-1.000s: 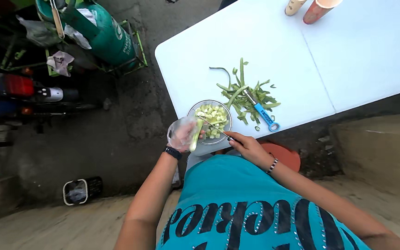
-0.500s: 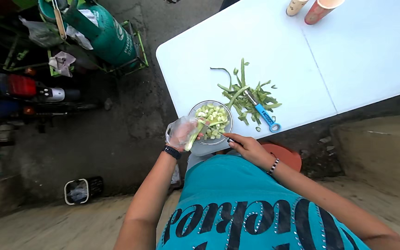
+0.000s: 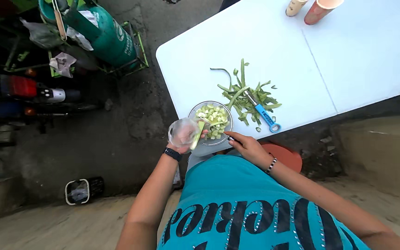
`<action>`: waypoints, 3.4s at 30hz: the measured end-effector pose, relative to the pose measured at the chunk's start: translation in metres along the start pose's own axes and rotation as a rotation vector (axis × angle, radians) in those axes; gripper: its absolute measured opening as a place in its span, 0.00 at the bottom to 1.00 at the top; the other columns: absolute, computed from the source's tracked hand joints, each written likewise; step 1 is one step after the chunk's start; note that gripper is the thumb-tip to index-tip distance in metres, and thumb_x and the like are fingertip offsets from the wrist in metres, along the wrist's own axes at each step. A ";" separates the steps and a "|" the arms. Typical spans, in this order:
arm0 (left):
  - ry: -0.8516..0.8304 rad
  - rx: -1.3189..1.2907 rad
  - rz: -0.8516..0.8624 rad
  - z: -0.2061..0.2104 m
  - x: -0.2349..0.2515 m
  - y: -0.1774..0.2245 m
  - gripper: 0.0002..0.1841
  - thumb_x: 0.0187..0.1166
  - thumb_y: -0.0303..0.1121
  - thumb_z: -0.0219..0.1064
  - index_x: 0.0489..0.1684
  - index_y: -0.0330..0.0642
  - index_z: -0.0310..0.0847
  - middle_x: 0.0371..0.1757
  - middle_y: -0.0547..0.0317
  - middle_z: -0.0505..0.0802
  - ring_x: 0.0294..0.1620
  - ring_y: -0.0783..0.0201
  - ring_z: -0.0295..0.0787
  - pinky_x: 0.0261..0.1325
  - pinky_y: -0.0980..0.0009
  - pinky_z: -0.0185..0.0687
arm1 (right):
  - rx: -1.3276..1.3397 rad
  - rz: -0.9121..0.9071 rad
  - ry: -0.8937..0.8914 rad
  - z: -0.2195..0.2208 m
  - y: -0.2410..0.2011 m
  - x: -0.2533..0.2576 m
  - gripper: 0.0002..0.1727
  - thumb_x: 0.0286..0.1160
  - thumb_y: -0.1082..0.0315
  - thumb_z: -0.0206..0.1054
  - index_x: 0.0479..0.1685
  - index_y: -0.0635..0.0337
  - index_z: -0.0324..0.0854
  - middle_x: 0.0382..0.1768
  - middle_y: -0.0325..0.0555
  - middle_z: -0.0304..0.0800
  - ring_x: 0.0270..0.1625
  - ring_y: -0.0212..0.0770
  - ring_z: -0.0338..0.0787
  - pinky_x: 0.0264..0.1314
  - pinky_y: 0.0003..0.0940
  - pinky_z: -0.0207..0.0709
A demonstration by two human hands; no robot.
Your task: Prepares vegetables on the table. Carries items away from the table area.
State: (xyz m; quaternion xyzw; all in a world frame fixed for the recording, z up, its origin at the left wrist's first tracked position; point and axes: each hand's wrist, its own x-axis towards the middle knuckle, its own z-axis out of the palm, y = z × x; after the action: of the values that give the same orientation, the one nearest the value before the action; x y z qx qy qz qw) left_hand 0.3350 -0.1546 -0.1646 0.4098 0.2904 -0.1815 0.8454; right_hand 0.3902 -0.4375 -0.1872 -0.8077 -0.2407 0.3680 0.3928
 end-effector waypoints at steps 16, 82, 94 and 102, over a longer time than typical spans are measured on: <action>0.040 -0.107 0.053 0.002 -0.009 -0.002 0.17 0.87 0.33 0.56 0.70 0.44 0.77 0.52 0.53 0.89 0.39 0.67 0.88 0.38 0.74 0.87 | 0.084 -0.013 0.038 -0.003 -0.006 -0.009 0.24 0.92 0.50 0.54 0.82 0.42 0.76 0.39 0.47 0.91 0.36 0.40 0.88 0.47 0.45 0.84; 0.138 -0.190 -0.012 0.008 -0.008 -0.013 0.15 0.90 0.35 0.54 0.66 0.42 0.79 0.42 0.48 0.91 0.28 0.65 0.89 0.26 0.75 0.85 | -0.012 -0.020 -0.028 0.005 -0.009 -0.007 0.24 0.93 0.50 0.51 0.83 0.41 0.75 0.40 0.49 0.91 0.39 0.47 0.90 0.51 0.55 0.82; 0.273 -0.152 0.014 0.013 -0.008 -0.009 0.09 0.88 0.33 0.57 0.55 0.41 0.80 0.36 0.52 0.91 0.26 0.65 0.89 0.25 0.75 0.85 | 0.032 -0.071 0.044 0.002 -0.009 -0.019 0.25 0.92 0.50 0.51 0.82 0.42 0.76 0.42 0.48 0.92 0.39 0.43 0.90 0.50 0.50 0.84; 0.311 -0.302 0.031 0.017 -0.004 -0.013 0.08 0.86 0.30 0.57 0.56 0.40 0.77 0.41 0.49 0.89 0.30 0.62 0.89 0.29 0.71 0.88 | 0.043 -0.088 0.061 0.003 -0.007 -0.021 0.26 0.92 0.49 0.51 0.82 0.44 0.76 0.41 0.48 0.92 0.38 0.42 0.89 0.48 0.48 0.84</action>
State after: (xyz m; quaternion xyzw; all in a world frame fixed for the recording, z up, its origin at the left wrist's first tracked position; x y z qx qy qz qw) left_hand 0.3303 -0.1755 -0.1611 0.3058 0.4349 -0.0577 0.8450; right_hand 0.3742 -0.4461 -0.1738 -0.7986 -0.2556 0.3307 0.4332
